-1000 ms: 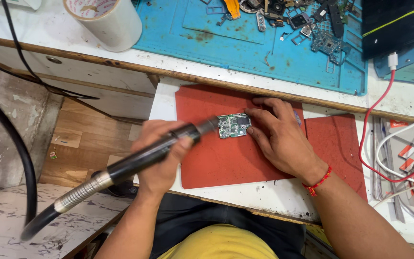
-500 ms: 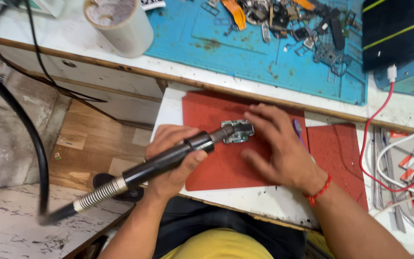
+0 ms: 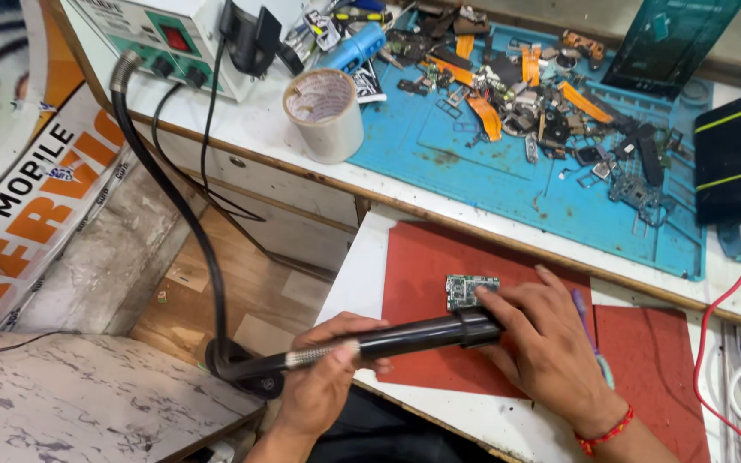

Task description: The person uses a hot air gun to heat a small circuit board placed on a red mat. They then use a small metal tool to scrape and manipulate components on the board's surface. The person continues to apply heat and scrape the board repeatedly.

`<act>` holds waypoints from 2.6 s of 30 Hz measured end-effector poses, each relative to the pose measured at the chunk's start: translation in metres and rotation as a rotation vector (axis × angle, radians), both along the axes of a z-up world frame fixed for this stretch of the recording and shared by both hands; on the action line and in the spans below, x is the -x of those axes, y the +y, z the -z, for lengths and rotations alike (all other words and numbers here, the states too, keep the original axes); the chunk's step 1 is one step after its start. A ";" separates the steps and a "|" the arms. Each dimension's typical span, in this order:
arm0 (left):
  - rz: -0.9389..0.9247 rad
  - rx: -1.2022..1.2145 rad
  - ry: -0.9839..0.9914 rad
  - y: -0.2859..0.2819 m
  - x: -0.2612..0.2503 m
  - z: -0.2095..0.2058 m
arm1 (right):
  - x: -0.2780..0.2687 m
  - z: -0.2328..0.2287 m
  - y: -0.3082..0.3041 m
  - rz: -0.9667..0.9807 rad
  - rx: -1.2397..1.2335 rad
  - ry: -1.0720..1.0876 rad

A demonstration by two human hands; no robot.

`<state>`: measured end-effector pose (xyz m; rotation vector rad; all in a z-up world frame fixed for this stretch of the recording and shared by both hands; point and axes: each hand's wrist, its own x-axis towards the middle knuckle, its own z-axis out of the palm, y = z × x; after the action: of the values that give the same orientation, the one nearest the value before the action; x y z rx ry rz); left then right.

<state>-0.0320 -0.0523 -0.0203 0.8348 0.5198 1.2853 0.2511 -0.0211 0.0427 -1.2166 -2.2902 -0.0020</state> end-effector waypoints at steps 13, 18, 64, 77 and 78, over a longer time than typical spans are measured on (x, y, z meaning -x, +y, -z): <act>-0.508 -0.111 -0.636 0.232 0.085 -0.085 | -0.023 0.021 -0.007 0.307 -0.175 0.273; -0.553 -0.001 -0.666 0.283 0.084 -0.054 | -0.023 0.023 -0.005 0.297 -0.134 0.280; -0.188 -0.797 1.265 0.055 -0.063 -0.037 | 0.034 0.011 -0.092 0.602 0.374 0.248; -0.146 -0.778 1.174 0.063 -0.060 -0.026 | 0.056 0.006 -0.083 0.578 0.498 0.077; -0.138 -0.802 1.162 0.062 -0.058 -0.025 | 0.063 0.006 -0.089 0.528 0.553 0.064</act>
<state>0.0260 0.0095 0.0044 2.2865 0.9834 1.0094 0.1885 -0.1105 0.0369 -2.0356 -1.9018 0.4951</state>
